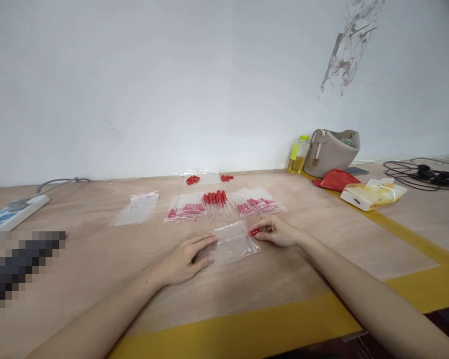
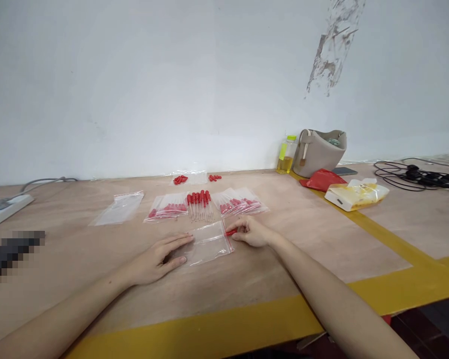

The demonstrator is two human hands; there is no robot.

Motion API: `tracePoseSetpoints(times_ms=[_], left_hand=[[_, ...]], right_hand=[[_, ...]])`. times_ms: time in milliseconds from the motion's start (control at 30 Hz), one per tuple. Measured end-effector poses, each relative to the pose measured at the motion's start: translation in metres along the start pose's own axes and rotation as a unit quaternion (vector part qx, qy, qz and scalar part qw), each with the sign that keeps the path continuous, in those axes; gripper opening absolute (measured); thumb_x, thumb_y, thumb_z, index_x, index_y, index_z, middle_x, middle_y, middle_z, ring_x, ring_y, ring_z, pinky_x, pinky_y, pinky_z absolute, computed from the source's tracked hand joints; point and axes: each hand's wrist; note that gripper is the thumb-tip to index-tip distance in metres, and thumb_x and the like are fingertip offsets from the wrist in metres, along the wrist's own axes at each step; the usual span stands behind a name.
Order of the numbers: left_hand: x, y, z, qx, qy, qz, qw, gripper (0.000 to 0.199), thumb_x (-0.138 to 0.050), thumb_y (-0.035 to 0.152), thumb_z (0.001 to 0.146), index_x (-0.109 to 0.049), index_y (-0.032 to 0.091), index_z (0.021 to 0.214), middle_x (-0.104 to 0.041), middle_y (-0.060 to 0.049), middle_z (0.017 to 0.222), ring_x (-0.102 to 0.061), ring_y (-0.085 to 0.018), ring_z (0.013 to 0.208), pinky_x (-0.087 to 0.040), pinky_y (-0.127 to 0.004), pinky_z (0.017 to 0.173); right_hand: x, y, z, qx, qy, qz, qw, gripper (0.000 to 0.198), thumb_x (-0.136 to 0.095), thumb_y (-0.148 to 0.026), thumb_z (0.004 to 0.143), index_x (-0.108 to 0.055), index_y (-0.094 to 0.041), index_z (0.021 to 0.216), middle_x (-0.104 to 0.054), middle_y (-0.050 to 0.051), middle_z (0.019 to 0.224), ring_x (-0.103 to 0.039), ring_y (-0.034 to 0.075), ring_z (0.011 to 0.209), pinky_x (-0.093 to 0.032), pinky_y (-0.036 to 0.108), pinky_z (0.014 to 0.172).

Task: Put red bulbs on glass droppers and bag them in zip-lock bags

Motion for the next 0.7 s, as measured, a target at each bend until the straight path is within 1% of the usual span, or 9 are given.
tracePoseSetpoints(times_ms=[67, 133, 200, 233, 300, 367, 433, 533, 700], left_hand=[[0.000, 0.000, 0.000, 0.000, 0.001, 0.000, 1.000, 0.044, -0.040, 0.039, 0.086, -0.037, 0.026, 0.127, -0.041, -0.002, 0.131, -0.036, -0.020, 0.120, -0.030, -0.038, 0.099], [-0.001, -0.001, 0.000, 0.001, 0.004, -0.001, 1.000, 0.044, -0.040, 0.039, 0.086, -0.037, 0.026, 0.127, -0.041, -0.002, 0.131, -0.036, -0.020, 0.119, -0.030, -0.037, 0.100], [-0.001, -0.001, 0.001, 0.000, 0.007, -0.005, 1.000, 0.044, -0.041, 0.039, 0.085, -0.037, 0.027, 0.127, -0.041, -0.002, 0.130, -0.036, -0.020, 0.119, -0.031, -0.038, 0.099], [-0.002, -0.002, 0.001, -0.002, 0.009, -0.008, 1.000, 0.044, -0.041, 0.039, 0.085, -0.038, 0.027, 0.127, -0.042, -0.002, 0.130, -0.037, -0.021, 0.119, -0.031, -0.038, 0.099], [-0.002, -0.002, 0.001, -0.004, 0.009, -0.013, 1.000, 0.043, -0.041, 0.039, 0.085, -0.038, 0.026, 0.127, -0.042, -0.003, 0.130, -0.037, -0.021, 0.119, -0.031, -0.039, 0.099], [-0.002, -0.002, 0.001, -0.005, 0.007, -0.015, 1.000, 0.043, -0.041, 0.039, 0.086, -0.039, 0.026, 0.126, -0.041, -0.003, 0.130, -0.037, -0.021, 0.119, -0.031, -0.039, 0.099], [-0.002, -0.002, 0.001, -0.002, 0.002, -0.013, 1.000, 0.042, -0.040, 0.039, 0.086, -0.039, 0.027, 0.127, -0.040, -0.003, 0.131, -0.036, -0.021, 0.119, -0.031, -0.039, 0.099], [-0.001, -0.003, 0.001, -0.003, -0.007, -0.010, 1.000, 0.042, -0.039, 0.038, 0.087, -0.038, 0.027, 0.127, -0.038, -0.003, 0.132, -0.035, -0.021, 0.120, -0.030, -0.038, 0.100], [0.000, -0.003, 0.000, 0.007, -0.023, -0.017, 1.000, 0.037, -0.033, 0.038, 0.089, -0.042, 0.030, 0.124, -0.035, 0.001, 0.135, -0.033, -0.021, 0.122, -0.027, -0.039, 0.101]], right_hand=[[-0.002, 0.000, 0.001, 0.010, 0.009, 0.013, 1.000, 0.017, -0.064, -0.023, 0.062, -0.067, -0.017, 0.077, -0.058, -0.003, 0.060, -0.041, 0.006, 0.047, -0.031, 0.016, 0.045], [-0.007, 0.000, 0.001, 0.003, 0.002, 0.055, 0.998, 0.019, -0.065, -0.026, 0.061, -0.065, -0.016, 0.078, -0.057, -0.003, 0.060, -0.045, 0.007, 0.051, -0.035, 0.018, 0.049], [-0.014, 0.000, 0.002, -0.006, -0.008, 0.089, 0.996, 0.020, -0.065, -0.030, 0.062, -0.063, -0.015, 0.077, -0.054, -0.003, 0.057, -0.045, 0.008, 0.052, -0.037, 0.019, 0.050], [-0.018, 0.000, 0.003, -0.002, -0.005, 0.090, 0.996, 0.020, -0.065, -0.032, 0.063, -0.063, -0.015, 0.074, -0.052, -0.003, 0.058, -0.044, 0.008, 0.052, -0.037, 0.019, 0.050], [-0.025, 0.001, 0.005, 0.028, 0.027, 0.057, 0.998, 0.020, -0.066, -0.034, 0.062, -0.064, -0.016, 0.070, -0.049, -0.002, 0.063, -0.042, 0.008, 0.054, -0.035, 0.019, 0.049], [-0.029, 0.004, 0.007, 0.069, 0.064, -0.001, 0.996, 0.018, -0.067, -0.034, 0.061, -0.066, -0.018, 0.067, -0.046, 0.000, 0.070, -0.040, 0.008, 0.058, -0.034, 0.019, 0.050], [-0.031, 0.007, 0.010, 0.100, 0.077, -0.048, 0.991, 0.016, -0.066, -0.035, 0.064, -0.068, -0.020, 0.069, -0.042, 0.001, 0.073, -0.039, 0.009, 0.062, -0.035, 0.020, 0.053], [-0.032, 0.011, 0.012, 0.122, 0.062, -0.090, 0.986, 0.016, -0.060, -0.035, 0.071, -0.069, -0.022, 0.074, -0.041, 0.002, 0.074, -0.041, 0.012, 0.068, -0.037, 0.022, 0.059], [-0.032, 0.010, 0.013, 0.148, 0.015, -0.123, 0.981, 0.019, -0.052, -0.032, 0.077, -0.069, -0.022, 0.075, -0.051, 0.003, 0.076, -0.047, 0.014, 0.074, -0.039, 0.026, 0.068]])
Point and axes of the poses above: each hand's wrist, its own z-axis towards the middle knuckle, its own x-axis out of the back of the hand, y = z × x
